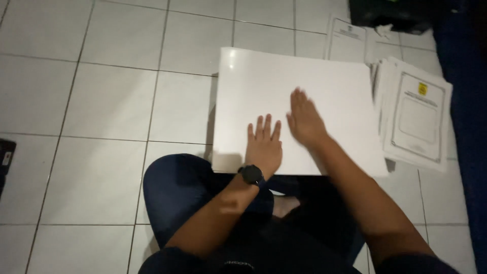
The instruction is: The person sits on the floor and repeatedly folds large white sheets of paper in half. They smooth the creases with their hands and place the folded sheets onto a stack beside them.
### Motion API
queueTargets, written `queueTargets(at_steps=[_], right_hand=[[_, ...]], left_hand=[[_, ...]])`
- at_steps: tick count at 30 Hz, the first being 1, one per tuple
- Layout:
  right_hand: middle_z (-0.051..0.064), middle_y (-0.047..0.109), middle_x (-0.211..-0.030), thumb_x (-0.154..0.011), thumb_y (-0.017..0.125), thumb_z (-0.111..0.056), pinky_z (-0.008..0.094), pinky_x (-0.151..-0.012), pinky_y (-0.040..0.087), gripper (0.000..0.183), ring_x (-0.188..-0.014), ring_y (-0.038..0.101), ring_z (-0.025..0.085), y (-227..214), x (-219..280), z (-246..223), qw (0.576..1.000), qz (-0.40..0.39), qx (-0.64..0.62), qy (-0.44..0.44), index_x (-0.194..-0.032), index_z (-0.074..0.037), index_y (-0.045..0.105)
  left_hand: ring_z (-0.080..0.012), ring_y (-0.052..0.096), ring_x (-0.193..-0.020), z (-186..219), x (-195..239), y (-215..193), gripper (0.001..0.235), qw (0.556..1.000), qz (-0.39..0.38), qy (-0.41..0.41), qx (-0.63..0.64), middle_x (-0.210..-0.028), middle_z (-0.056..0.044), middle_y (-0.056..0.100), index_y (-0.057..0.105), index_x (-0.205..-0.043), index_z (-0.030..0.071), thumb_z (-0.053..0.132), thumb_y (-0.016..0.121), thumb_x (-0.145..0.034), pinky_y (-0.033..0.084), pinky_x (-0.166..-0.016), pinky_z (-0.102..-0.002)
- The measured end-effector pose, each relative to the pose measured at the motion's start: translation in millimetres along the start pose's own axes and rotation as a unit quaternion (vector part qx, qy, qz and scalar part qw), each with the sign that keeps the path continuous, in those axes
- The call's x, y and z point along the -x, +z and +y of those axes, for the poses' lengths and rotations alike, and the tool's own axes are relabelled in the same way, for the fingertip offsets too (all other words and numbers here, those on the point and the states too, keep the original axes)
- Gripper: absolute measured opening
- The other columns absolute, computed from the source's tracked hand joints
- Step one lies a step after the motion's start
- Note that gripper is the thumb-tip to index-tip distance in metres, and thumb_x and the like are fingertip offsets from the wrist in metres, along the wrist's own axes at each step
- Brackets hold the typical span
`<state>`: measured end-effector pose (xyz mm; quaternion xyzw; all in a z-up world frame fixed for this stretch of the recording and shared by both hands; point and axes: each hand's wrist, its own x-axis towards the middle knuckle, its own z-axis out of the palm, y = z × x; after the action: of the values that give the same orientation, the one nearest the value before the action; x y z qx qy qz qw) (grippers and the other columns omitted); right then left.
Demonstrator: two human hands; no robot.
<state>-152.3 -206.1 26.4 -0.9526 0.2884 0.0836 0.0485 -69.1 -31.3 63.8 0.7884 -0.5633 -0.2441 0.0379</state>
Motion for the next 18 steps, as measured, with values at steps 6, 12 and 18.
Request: queueTargets(at_steps=[6, 12, 18], right_hand=[[0.034, 0.022, -0.164, -0.104, 0.045, -0.026, 0.056, -0.126, 0.015, 0.068, -0.153, 0.021, 0.047, -13, 111, 22, 0.993, 0.022, -0.113, 0.026, -0.158, 0.009, 0.025], [0.034, 0.024, -0.165, -0.11, 0.029, -0.038, 0.052, -0.127, 0.009, 0.069, -0.156, 0.019, 0.042, -8, 132, 43, 0.975, 0.057, -0.139, 0.162, -0.158, 0.011, 0.027], [0.028, 0.023, -0.167, -0.11, 0.022, -0.043, 0.048, -0.128, 0.006, 0.069, -0.158, 0.018, 0.036, -5, 134, 41, 0.969, 0.059, -0.159, 0.181, -0.159, 0.005, 0.03]], left_hand=[[-0.0406, 0.003, -0.157, 16, -3, -7, 0.071, 0.999, 0.039, 0.005, 0.018, -0.169, -0.024, 0.009, 0.028, -0.157, 0.001, 0.048, 0.035, -0.104, 0.0, -0.125, -0.057], [-0.042, 0.007, -0.157, 23, 17, 55, 0.111, 0.982, 0.045, 0.168, -0.067, -0.169, -0.024, 0.01, 0.015, -0.162, 0.003, 0.062, 0.069, -0.086, 0.006, -0.124, -0.064], [-0.0316, 0.05, -0.14, -19, 56, 56, 0.059, 0.951, 0.202, 0.23, -0.052, -0.154, -0.017, 0.05, 0.043, -0.153, 0.004, 0.024, 0.058, -0.099, 0.037, -0.114, -0.055]])
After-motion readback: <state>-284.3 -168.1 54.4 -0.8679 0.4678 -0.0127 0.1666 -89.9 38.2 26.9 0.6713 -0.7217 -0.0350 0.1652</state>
